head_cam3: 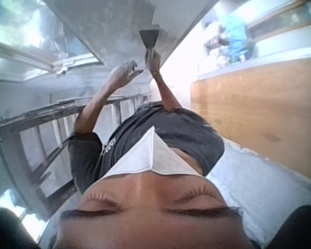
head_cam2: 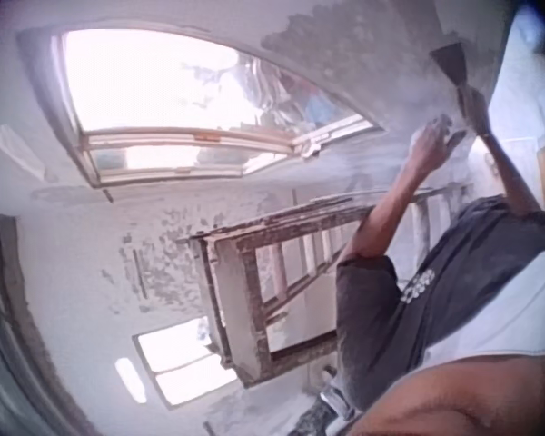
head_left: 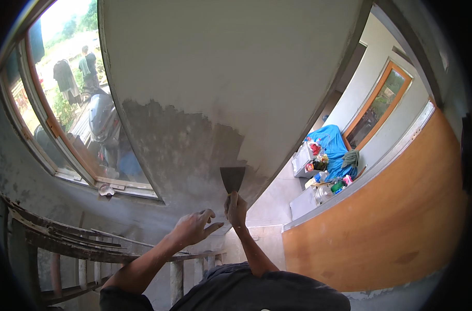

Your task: The person applies plaster to a wall using a putty knife and smooths it over the surface.

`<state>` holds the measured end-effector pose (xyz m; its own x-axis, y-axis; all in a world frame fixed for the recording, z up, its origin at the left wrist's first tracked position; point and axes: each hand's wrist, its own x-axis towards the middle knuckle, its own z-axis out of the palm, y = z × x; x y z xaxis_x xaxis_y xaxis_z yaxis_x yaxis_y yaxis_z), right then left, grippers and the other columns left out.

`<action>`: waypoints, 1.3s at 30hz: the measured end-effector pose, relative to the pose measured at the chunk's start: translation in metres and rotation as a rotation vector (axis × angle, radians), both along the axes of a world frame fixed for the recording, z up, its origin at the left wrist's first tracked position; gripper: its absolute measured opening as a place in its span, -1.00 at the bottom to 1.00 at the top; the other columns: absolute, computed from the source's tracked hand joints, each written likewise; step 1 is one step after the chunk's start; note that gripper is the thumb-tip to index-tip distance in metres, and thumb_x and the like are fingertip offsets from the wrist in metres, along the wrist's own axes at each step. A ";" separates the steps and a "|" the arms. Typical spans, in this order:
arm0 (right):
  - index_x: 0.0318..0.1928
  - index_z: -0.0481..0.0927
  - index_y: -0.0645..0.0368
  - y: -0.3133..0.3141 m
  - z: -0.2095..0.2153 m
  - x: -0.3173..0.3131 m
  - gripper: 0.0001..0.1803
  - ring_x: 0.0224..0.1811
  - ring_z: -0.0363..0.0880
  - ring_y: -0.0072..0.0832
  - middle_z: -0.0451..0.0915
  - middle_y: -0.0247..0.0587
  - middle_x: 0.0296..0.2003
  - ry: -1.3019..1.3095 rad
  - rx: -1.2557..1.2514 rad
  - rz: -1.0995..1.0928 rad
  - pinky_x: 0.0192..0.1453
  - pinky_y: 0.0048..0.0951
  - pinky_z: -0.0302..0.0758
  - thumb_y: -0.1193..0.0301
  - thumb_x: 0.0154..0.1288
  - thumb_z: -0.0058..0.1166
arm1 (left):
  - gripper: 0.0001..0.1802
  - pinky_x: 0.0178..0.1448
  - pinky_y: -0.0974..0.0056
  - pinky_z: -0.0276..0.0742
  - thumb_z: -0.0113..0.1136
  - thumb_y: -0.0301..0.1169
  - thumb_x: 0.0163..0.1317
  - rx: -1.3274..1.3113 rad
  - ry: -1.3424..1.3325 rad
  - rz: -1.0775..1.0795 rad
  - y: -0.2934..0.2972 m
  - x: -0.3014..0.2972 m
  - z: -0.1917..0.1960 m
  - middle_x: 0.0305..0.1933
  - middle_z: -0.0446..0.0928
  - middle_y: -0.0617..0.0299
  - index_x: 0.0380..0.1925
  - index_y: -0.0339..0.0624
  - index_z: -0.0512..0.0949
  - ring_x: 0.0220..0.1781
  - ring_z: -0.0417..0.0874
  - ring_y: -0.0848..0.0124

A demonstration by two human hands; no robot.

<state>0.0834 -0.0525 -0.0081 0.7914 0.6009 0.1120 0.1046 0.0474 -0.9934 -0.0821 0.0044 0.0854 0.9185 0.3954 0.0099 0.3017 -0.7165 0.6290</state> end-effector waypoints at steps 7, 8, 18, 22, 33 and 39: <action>-0.63 0.36 0.18 -0.006 0.016 -0.002 -0.51 -0.80 0.22 -0.71 0.28 -0.43 -0.80 0.102 0.060 0.047 -0.73 -0.56 0.11 0.19 0.44 -0.28 | -0.55 -0.18 0.11 0.50 0.07 -0.02 0.22 -0.025 -0.001 -0.048 -0.001 -0.001 -0.004 -0.30 0.58 0.00 -0.22 -0.23 0.46 -0.25 0.62 0.08; -0.64 0.35 0.18 -0.007 0.004 0.002 -0.50 -0.81 0.22 -0.71 0.28 -0.44 -0.80 0.054 0.068 0.037 -0.73 -0.56 0.10 0.19 0.44 -0.28 | -0.53 -0.18 0.10 0.49 0.04 0.00 0.23 -0.013 0.006 -0.063 -0.003 0.000 -0.006 -0.30 0.58 -0.01 -0.21 -0.24 0.46 -0.26 0.62 0.06; -0.65 0.30 0.13 -0.009 0.017 0.009 -0.45 -0.86 0.18 -0.67 0.23 -0.42 -0.84 -0.109 0.028 0.022 -0.81 -0.57 0.09 0.06 0.44 -0.36 | -0.57 -0.14 0.13 0.49 0.09 -0.06 0.21 -0.035 0.035 -0.097 -0.003 -0.002 -0.004 -0.27 0.58 -0.01 -0.21 -0.24 0.47 -0.21 0.61 0.10; -0.65 0.29 0.13 -0.006 0.003 0.013 -0.44 -0.86 0.19 -0.67 0.23 -0.42 -0.84 -0.076 0.030 0.024 -0.81 -0.57 0.09 0.06 0.44 -0.36 | -0.56 -0.17 0.11 0.48 0.05 -0.03 0.23 -0.015 0.027 -0.112 -0.002 -0.004 0.001 -0.26 0.57 -0.01 -0.24 -0.25 0.46 -0.25 0.61 0.07; -0.60 0.40 0.19 -0.014 -0.013 0.015 -0.54 -0.78 0.21 -0.75 0.28 -0.48 -0.79 0.048 -0.020 0.019 -0.71 -0.59 0.10 0.21 0.42 -0.23 | -0.58 -0.14 0.13 0.49 0.09 -0.06 0.21 -0.010 0.052 -0.133 0.000 -0.003 -0.004 -0.24 0.57 -0.01 -0.23 -0.25 0.48 -0.21 0.61 0.09; -0.64 0.32 0.12 -0.012 0.028 0.011 -0.49 -0.84 0.19 -0.69 0.24 -0.44 -0.83 -0.051 0.005 0.055 -0.77 -0.60 0.10 0.13 0.44 -0.32 | -0.58 -0.14 0.13 0.49 0.10 -0.06 0.21 -0.010 0.059 -0.155 -0.001 -0.009 -0.010 -0.23 0.57 0.00 -0.24 -0.25 0.48 -0.18 0.60 0.11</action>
